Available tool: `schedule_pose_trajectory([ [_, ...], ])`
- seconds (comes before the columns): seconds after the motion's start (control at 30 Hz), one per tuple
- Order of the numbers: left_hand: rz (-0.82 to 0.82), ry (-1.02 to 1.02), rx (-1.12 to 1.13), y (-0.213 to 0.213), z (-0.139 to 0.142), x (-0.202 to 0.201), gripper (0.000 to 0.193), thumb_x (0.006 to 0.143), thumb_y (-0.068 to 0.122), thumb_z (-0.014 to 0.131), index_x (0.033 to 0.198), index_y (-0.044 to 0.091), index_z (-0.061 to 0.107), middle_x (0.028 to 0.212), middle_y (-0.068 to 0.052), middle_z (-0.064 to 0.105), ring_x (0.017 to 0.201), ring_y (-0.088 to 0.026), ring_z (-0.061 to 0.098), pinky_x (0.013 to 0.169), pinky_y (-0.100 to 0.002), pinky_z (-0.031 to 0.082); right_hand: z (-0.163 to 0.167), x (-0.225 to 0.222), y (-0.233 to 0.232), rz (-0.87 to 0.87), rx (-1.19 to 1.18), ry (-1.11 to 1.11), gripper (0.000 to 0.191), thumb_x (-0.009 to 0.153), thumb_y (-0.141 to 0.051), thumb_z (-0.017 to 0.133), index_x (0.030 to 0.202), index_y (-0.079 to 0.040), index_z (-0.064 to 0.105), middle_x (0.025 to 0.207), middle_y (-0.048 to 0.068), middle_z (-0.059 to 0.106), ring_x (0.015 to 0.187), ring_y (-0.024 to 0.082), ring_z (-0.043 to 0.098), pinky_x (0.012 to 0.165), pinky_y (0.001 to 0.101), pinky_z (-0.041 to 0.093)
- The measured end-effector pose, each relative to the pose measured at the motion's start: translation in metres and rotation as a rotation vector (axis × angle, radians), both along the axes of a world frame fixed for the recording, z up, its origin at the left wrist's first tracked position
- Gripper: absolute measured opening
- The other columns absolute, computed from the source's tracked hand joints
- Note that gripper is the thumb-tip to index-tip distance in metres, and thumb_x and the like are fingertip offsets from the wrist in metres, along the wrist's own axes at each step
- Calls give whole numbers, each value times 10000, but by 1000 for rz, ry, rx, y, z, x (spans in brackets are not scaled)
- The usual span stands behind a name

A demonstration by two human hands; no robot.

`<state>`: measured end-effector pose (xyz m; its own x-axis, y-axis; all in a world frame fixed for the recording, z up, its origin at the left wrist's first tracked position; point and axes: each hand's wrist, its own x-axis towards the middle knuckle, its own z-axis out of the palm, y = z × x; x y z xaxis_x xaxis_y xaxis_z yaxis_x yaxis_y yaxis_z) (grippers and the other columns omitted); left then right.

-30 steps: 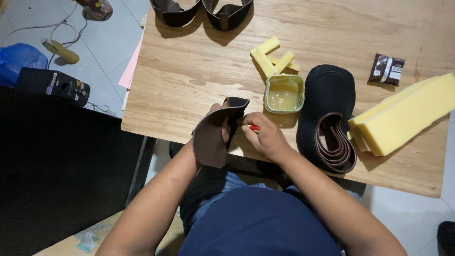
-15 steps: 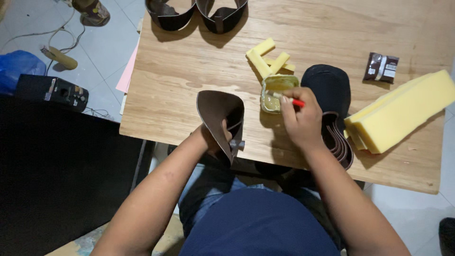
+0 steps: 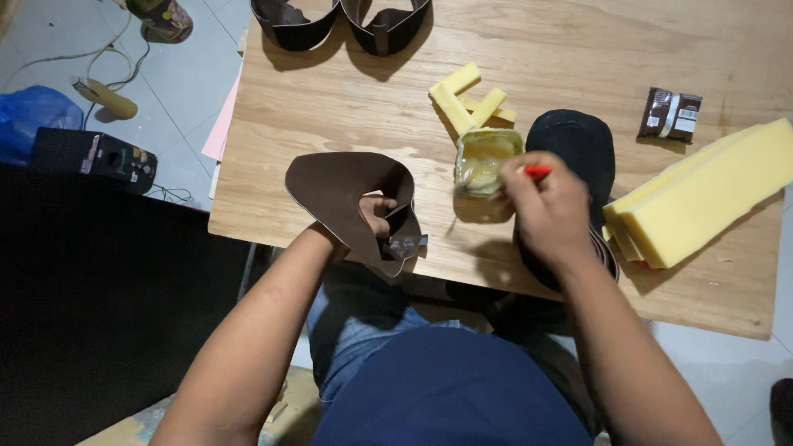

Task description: The person applies adhesive to the inner edge of brown shoe sole pieces using a small brush. They repeatedly dip the brush into a container of glue and coat the curved inner rim of each sole, then place the treated pieces on the table. The person handles multiple sole pieces one at a time and also moves black shoe uppers aside to access the work area.

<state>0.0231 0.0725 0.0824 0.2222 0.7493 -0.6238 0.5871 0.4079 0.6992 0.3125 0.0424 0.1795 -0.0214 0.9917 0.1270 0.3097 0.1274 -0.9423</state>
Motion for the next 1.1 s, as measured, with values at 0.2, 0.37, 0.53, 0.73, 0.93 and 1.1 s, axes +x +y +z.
schedule_pose_trajectory([
  [0.2,4,-17,-89,3,0,5,650,711,71,645,1359,117,633,1291,-117,684,1213,-224,624,1035,-322,472,-41,-48,-26,366,66,-212,167,938,-164,704,1042,-37,677,1025,110,706,948,238,706,838,337,553],
  [0.37,-200,188,124,1,3,5,537,754,165,656,1287,108,695,1206,-141,721,1160,-247,649,1042,-337,463,-63,-62,-28,401,131,-225,153,939,-156,685,1028,-42,632,991,120,659,900,285,683,790,356,538],
  [0.53,-296,275,153,7,12,14,490,777,209,634,1252,115,715,1181,-166,724,1135,-281,664,1020,-364,490,-62,-62,-24,509,95,-216,122,926,-100,703,1016,-47,639,1015,123,668,930,301,684,816,364,543],
  [0.73,-368,334,97,15,25,20,417,831,212,651,1218,77,730,1114,-168,719,1038,-275,679,944,-376,525,-47,-47,-22,617,378,-353,287,812,-35,708,1081,-42,608,1139,138,641,997,346,664,819,389,548],
  [0.93,-250,35,-37,15,12,14,469,816,196,684,1260,48,702,1060,-146,764,972,-222,706,857,-348,553,-53,-49,-29,534,288,-430,249,842,-61,717,1061,-34,600,1122,127,639,970,333,670,797,404,552],
  [1.1,-15,-192,-197,16,5,8,643,805,124,704,1421,21,548,1133,-141,747,982,-207,687,832,-344,555,-65,-42,-22,495,157,-312,173,884,-85,683,1043,-46,626,1052,108,655,969,281,697,840,372,564],
])
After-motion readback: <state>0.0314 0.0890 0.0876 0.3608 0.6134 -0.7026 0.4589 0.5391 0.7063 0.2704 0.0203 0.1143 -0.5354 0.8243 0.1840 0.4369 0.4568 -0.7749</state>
